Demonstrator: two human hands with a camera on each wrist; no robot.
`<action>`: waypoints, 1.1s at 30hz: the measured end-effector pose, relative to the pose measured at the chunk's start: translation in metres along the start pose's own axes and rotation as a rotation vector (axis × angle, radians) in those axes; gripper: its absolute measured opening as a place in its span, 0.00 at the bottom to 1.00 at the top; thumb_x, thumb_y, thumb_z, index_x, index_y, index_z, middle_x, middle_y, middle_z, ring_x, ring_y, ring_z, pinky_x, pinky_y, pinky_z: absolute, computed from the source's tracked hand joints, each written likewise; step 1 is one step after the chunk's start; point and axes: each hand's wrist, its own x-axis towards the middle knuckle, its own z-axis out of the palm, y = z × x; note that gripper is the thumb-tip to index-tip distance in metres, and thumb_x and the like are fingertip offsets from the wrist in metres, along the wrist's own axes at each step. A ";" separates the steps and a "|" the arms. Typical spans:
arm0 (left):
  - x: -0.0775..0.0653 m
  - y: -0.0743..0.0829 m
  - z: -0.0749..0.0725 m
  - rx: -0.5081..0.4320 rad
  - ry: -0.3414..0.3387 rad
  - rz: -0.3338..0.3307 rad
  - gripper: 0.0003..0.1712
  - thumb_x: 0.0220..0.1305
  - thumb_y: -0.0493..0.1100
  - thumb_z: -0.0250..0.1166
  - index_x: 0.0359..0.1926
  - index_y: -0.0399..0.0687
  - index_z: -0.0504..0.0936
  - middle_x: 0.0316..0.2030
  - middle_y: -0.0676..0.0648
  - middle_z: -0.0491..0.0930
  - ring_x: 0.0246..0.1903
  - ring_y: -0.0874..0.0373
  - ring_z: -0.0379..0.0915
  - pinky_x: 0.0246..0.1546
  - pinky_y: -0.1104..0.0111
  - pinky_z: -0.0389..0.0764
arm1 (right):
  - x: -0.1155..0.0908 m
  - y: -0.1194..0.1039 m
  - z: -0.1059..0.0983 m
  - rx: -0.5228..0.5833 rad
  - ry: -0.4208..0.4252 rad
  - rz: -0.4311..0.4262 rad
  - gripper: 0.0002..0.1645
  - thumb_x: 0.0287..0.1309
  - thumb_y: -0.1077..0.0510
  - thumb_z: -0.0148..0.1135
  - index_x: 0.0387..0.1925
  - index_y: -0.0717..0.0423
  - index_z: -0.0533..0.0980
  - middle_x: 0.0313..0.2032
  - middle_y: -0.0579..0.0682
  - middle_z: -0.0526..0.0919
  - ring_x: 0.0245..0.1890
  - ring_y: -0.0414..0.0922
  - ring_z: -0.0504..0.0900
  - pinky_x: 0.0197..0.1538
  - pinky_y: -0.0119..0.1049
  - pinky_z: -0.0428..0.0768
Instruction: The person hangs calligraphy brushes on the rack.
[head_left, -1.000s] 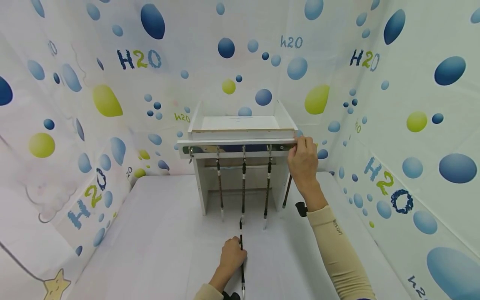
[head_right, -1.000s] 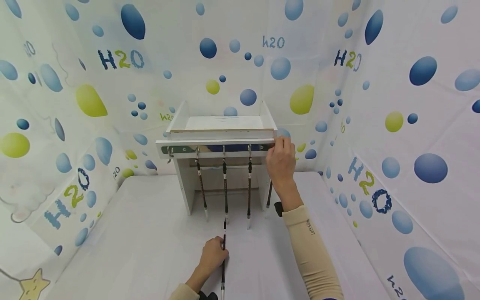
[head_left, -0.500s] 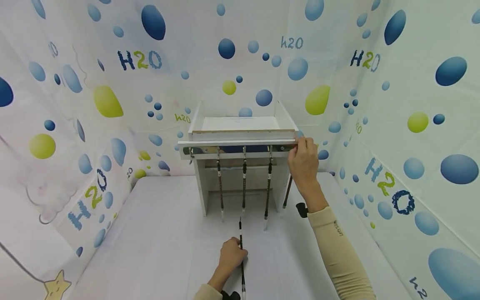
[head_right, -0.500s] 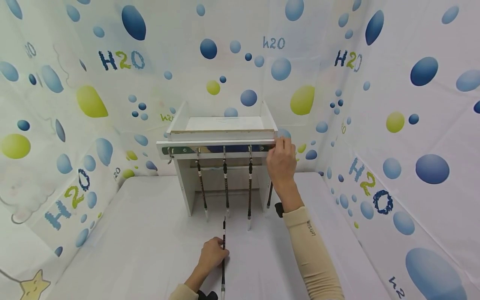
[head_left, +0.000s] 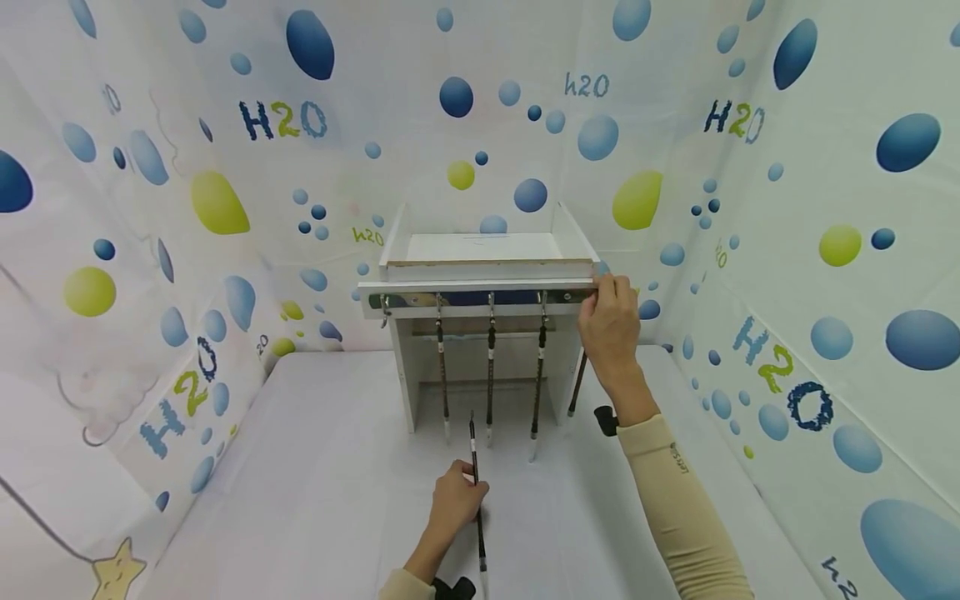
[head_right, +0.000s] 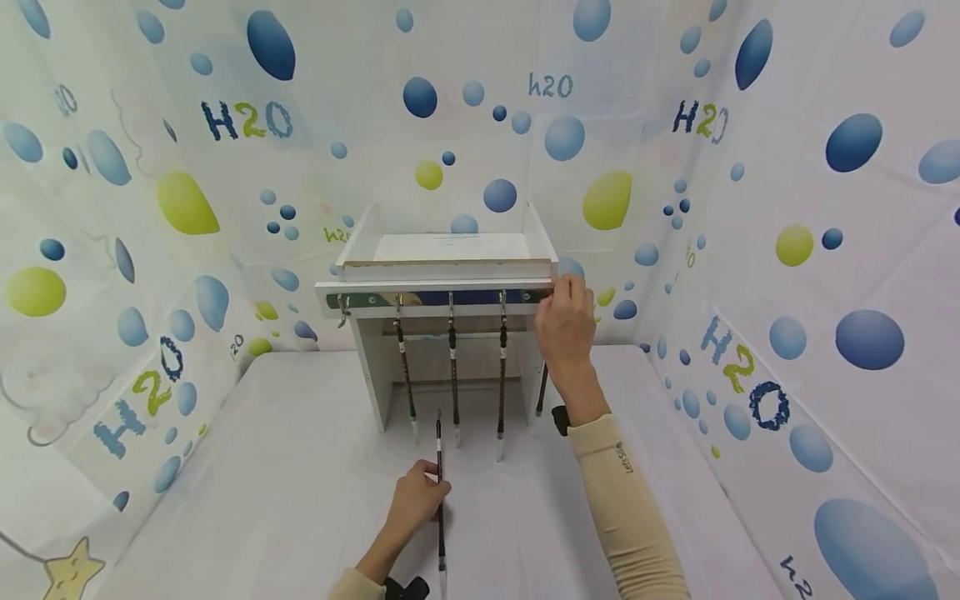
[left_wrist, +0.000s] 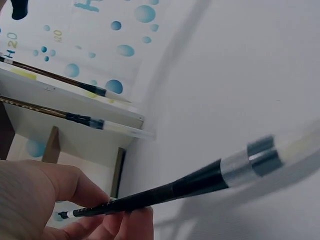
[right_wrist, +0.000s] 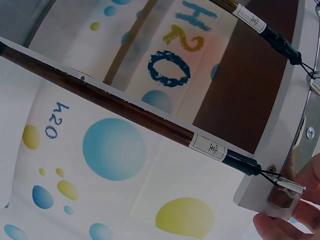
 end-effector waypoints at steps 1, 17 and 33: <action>0.001 0.002 -0.002 0.005 0.006 0.007 0.20 0.55 0.37 0.63 0.47 0.29 0.77 0.24 0.44 0.82 0.14 0.61 0.75 0.14 0.71 0.77 | 0.000 0.000 0.000 -0.001 -0.001 -0.001 0.15 0.63 0.69 0.56 0.50 0.72 0.77 0.42 0.67 0.78 0.39 0.61 0.79 0.42 0.51 0.83; 0.002 0.032 -0.037 0.125 0.108 0.159 0.12 0.58 0.36 0.65 0.44 0.39 0.80 0.24 0.49 0.80 0.19 0.64 0.66 0.18 0.73 0.68 | 0.000 0.000 0.000 0.011 -0.020 0.008 0.15 0.65 0.67 0.56 0.51 0.72 0.76 0.44 0.67 0.77 0.42 0.61 0.80 0.46 0.51 0.84; 0.001 0.069 -0.084 0.096 0.223 0.247 0.12 0.62 0.37 0.67 0.46 0.40 0.80 0.31 0.46 0.82 0.28 0.60 0.79 0.24 0.72 0.77 | 0.001 0.001 0.000 0.020 -0.001 -0.005 0.15 0.65 0.68 0.56 0.50 0.72 0.77 0.42 0.66 0.78 0.39 0.60 0.79 0.43 0.51 0.84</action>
